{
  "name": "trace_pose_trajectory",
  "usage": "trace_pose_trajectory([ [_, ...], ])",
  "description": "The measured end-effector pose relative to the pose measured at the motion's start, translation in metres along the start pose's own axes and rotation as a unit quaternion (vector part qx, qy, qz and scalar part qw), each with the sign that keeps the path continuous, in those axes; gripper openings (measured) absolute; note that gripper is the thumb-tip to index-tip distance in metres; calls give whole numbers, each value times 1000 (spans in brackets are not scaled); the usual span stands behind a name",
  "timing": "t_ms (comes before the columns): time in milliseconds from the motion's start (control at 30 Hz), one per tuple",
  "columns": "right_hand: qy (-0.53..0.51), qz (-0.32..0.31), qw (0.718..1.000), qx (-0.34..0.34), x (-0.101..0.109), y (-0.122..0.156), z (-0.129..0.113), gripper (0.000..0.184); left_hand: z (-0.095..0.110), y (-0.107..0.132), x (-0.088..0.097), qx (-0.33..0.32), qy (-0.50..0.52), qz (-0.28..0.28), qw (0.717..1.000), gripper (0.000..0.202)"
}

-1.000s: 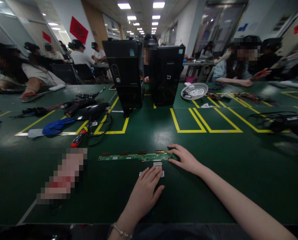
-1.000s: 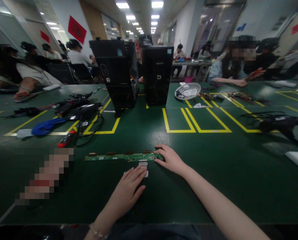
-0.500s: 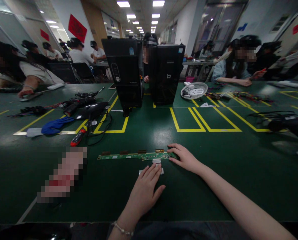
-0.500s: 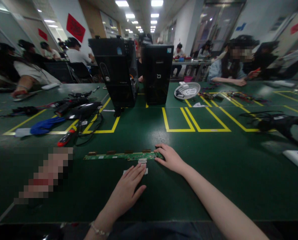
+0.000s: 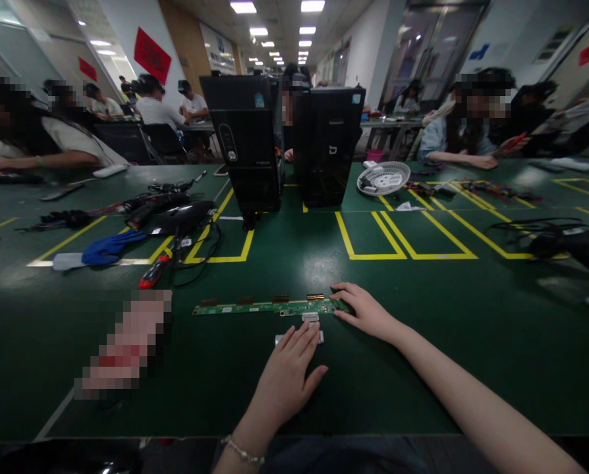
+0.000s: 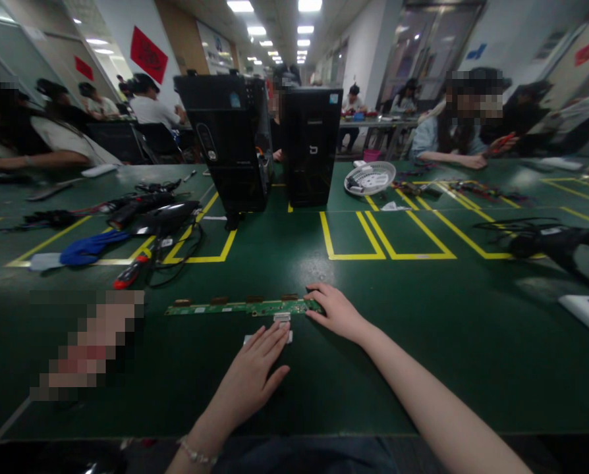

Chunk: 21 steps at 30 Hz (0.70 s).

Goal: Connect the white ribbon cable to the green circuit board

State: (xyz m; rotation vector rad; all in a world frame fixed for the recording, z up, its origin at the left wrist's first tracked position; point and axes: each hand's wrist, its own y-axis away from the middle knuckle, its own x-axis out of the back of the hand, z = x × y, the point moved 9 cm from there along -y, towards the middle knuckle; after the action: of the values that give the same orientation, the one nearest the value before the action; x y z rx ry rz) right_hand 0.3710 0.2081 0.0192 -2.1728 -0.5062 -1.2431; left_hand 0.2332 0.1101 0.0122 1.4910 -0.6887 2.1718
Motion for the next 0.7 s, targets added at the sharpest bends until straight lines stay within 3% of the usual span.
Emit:
trace_pose_trajectory([
  [700,1,-6,1000,8,-2,1,-2,30,-2,-3,-3,10,1,-11,1000,52],
])
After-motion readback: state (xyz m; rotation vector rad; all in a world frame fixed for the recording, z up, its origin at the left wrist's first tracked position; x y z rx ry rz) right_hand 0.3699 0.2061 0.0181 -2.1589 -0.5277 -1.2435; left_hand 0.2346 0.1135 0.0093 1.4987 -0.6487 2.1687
